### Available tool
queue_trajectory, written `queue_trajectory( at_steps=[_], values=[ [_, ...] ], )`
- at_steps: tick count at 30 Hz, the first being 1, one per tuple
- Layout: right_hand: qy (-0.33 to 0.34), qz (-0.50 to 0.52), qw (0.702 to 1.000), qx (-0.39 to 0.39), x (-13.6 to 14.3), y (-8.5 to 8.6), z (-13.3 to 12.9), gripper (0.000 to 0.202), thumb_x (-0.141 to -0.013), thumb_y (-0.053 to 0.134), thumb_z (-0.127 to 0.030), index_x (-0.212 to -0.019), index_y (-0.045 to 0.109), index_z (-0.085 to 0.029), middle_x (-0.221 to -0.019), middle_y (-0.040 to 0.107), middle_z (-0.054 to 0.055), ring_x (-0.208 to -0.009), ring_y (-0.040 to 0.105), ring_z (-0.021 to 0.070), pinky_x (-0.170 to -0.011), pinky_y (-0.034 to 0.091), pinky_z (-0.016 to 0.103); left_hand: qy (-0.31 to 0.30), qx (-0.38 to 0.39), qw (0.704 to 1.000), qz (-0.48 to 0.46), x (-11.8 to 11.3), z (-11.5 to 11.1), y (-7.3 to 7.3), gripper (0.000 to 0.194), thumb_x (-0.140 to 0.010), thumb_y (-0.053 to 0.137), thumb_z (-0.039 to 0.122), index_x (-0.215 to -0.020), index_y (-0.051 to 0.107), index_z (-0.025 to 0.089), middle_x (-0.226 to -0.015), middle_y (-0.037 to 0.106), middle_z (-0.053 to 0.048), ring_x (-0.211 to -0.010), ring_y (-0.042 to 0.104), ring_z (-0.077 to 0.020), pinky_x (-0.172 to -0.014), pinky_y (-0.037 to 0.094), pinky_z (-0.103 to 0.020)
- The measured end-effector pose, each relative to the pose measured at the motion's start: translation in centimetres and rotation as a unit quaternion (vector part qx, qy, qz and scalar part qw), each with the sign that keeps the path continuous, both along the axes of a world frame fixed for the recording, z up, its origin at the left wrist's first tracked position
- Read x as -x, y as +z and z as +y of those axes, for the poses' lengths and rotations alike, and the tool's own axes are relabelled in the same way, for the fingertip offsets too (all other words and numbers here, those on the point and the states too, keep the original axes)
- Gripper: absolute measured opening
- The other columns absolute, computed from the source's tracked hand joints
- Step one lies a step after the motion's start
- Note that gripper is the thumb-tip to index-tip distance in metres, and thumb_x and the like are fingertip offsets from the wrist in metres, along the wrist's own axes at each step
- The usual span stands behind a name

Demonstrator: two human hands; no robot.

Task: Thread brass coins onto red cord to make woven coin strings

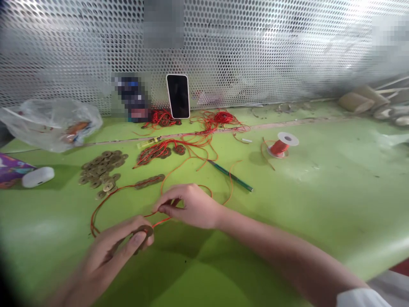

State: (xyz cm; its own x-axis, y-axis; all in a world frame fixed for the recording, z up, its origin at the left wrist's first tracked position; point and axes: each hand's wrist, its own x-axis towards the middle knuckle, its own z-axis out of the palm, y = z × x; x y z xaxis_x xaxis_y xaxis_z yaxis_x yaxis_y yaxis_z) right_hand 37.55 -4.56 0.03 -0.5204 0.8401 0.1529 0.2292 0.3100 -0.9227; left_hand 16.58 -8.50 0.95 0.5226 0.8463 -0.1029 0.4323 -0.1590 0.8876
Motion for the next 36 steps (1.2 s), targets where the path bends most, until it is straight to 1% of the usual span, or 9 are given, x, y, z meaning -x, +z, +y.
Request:
queue_trajectory(
  at_steps=[3,6,10,15,18,22,26,30,36],
  values=[
    [0.002,0.015,1.0,0.013,0.0,-0.1,-0.1,0.015,-0.088,0.056,-0.014,-0.091,0.07,-0.014,-0.087,0.069,0.005,-0.076,0.064,0.0117,-0.073,0.051,0.023,0.034,-0.003,0.999,-0.011,-0.3,-0.1,-0.1,0.019,-0.093,0.048,0.034,-0.082,0.061,0.025,-0.082,0.064,0.004,-0.078,0.062,-0.0135,-0.071,0.044,-0.018],
    [0.006,0.028,0.999,0.028,0.0,-0.1,-0.1,0.015,-0.088,0.055,-0.014,-0.091,0.07,-0.013,-0.088,0.069,0.006,-0.075,0.064,0.0118,-0.072,0.052,0.023,0.064,0.004,0.998,-0.021,-0.6,-0.2,0.2,0.022,-0.092,0.048,0.035,-0.077,0.061,0.025,-0.075,0.063,0.004,-0.072,0.06,-0.013,-0.068,0.043,-0.018],
    [0.015,0.044,0.998,0.045,0.1,-0.1,-0.1,0.015,-0.088,0.055,-0.015,-0.09,0.069,-0.013,-0.088,0.069,0.006,-0.076,0.064,0.0118,-0.073,0.052,0.023,0.061,0.028,0.998,-0.012,-0.9,-0.2,1.0,0.027,-0.091,0.046,0.037,-0.073,0.058,0.022,-0.07,0.058,0.003,-0.067,0.055,-0.014,-0.062,0.04,-0.02],
    [0.019,0.049,0.998,0.038,0.0,-0.3,-0.1,0.014,-0.089,0.055,-0.016,-0.091,0.069,-0.013,-0.088,0.069,0.005,-0.077,0.064,0.0112,-0.073,0.052,0.022,0.068,0.055,0.996,-0.005,-1.1,-0.1,1.6,0.029,-0.09,0.046,0.041,-0.071,0.057,0.022,-0.071,0.058,0.002,-0.068,0.053,-0.0154,-0.066,0.041,-0.022],
    [0.026,0.047,0.998,0.039,-0.1,-0.2,-0.1,0.015,-0.089,0.054,-0.015,-0.091,0.069,-0.013,-0.088,0.068,0.006,-0.077,0.064,0.0118,-0.073,0.052,0.023,0.061,0.059,0.996,0.001,-0.9,0.1,1.5,0.029,-0.091,0.045,0.042,-0.074,0.058,0.023,-0.074,0.059,0.002,-0.069,0.053,-0.0149,-0.067,0.041,-0.021],
    [0.034,0.052,0.997,0.044,0.0,0.0,-0.2,0.015,-0.088,0.054,-0.015,-0.091,0.069,-0.012,-0.087,0.068,0.006,-0.077,0.063,0.0121,-0.073,0.051,0.024,0.025,0.063,0.998,-0.004,-0.5,0.2,1.0,0.029,-0.092,0.046,0.043,-0.076,0.059,0.023,-0.073,0.059,0.003,-0.068,0.054,-0.0139,-0.063,0.04,-0.02],
    [0.038,0.054,0.997,0.05,0.1,0.2,-0.3,0.015,-0.088,0.054,-0.014,-0.091,0.069,-0.012,-0.087,0.067,0.006,-0.076,0.062,0.0116,-0.071,0.05,0.023,0.062,0.068,0.996,-0.016,-0.6,0.1,0.7,0.028,-0.091,0.048,0.043,-0.077,0.06,0.023,-0.073,0.06,0.003,-0.071,0.057,-0.0145,-0.065,0.042,-0.019],
    [0.048,0.056,0.996,0.049,0.1,0.5,-0.4,0.015,-0.087,0.054,-0.012,-0.09,0.069,-0.012,-0.085,0.067,0.005,-0.074,0.061,0.011,-0.069,0.048,0.022,0.031,0.076,0.997,-0.005,-0.5,0.1,0.6,0.027,-0.092,0.047,0.043,-0.08,0.06,0.023,-0.075,0.062,0.002,-0.072,0.058,-0.0154,-0.065,0.044,-0.02],
    [0.05,0.052,0.997,0.037,0.2,0.7,-0.6,0.015,-0.087,0.054,-0.011,-0.089,0.068,-0.015,-0.083,0.067,0.003,-0.073,0.06,0.0099,-0.067,0.047,0.021,0.041,0.059,0.997,-0.002,-0.2,0.3,0.6,0.028,-0.092,0.046,0.042,-0.079,0.06,0.022,-0.071,0.06,0.002,-0.068,0.056,-0.0147,-0.061,0.042,-0.02]
  ],
)
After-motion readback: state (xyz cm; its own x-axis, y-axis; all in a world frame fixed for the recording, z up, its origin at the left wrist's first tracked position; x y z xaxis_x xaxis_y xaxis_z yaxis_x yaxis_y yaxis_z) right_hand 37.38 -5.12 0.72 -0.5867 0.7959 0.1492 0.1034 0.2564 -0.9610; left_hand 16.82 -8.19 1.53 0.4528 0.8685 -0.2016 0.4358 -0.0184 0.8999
